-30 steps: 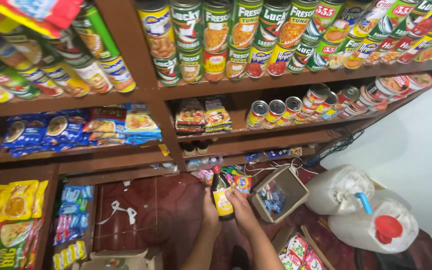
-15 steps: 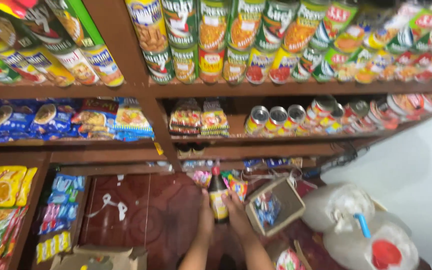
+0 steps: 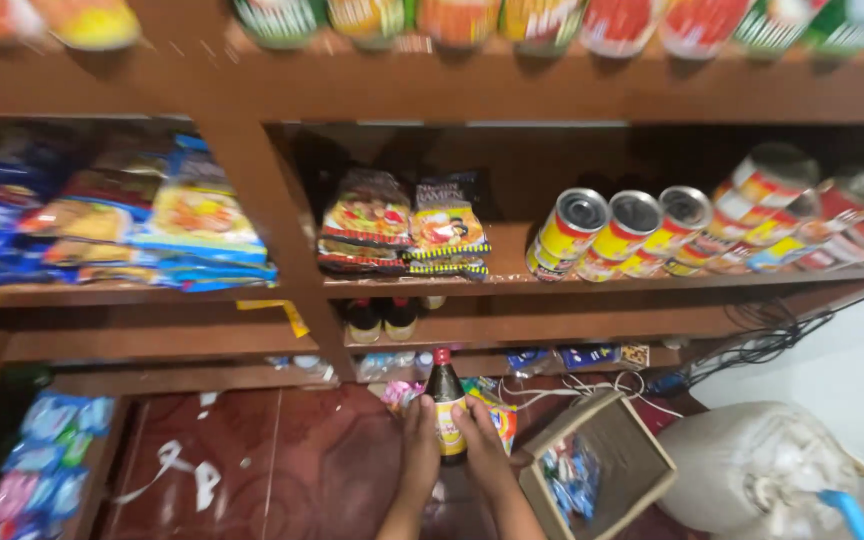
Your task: Transferring condiment bottles from a box on the floor to the store shelves.
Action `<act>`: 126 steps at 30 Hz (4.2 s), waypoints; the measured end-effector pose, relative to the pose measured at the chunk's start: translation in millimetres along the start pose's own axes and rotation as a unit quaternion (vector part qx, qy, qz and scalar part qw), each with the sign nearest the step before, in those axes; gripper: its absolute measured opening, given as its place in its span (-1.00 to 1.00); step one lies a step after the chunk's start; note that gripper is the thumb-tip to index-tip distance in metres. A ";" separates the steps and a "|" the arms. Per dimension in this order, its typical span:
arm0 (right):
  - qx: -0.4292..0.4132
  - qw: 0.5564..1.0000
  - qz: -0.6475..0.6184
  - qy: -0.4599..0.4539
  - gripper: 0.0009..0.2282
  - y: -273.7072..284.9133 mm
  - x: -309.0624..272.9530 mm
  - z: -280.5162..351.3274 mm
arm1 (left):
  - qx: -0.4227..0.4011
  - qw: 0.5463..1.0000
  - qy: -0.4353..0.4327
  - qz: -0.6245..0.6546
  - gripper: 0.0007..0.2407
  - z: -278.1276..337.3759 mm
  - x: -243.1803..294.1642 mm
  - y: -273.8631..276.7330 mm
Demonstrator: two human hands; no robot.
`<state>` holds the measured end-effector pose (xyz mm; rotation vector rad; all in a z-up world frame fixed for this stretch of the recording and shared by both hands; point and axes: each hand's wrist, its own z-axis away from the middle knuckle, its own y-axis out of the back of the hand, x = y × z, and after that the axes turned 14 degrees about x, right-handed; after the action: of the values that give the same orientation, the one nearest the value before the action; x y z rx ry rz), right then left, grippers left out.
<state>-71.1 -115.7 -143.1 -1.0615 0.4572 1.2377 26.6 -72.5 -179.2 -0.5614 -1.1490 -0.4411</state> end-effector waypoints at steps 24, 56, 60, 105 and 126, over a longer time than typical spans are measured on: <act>-0.127 0.854 0.153 0.481 -0.38 -7.0 14.6 -162.9 | -0.086 0.922 -0.376 -0.013 -0.54 -108.6 -16.0 -22.2; 0.046 0.785 0.337 0.517 -0.55 -29.4 15.7 -163.1 | -0.029 0.887 -0.413 -0.202 -0.34 -118.4 -66.2 -15.6; 0.054 0.774 0.367 0.512 -0.54 -27.5 13.6 -157.9 | -0.022 0.882 -0.424 -0.204 -0.36 -126.0 -68.5 -14.4; 0.037 0.759 0.393 0.518 -0.53 -20.7 17.7 -164.4 | -0.010 0.854 -0.399 -0.333 -0.29 -98.9 -46.5 -16.2; -0.085 0.965 -0.079 0.235 -0.30 -57.6 -6.5 -310.1 | -0.014 0.861 -0.399 -0.315 -0.19 -115.2 -56.8 -13.8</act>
<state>55.9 -378.4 -262.9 -1.5196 0.6210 0.8884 81.7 -152.6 -264.2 -0.3776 -2.1538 -0.8275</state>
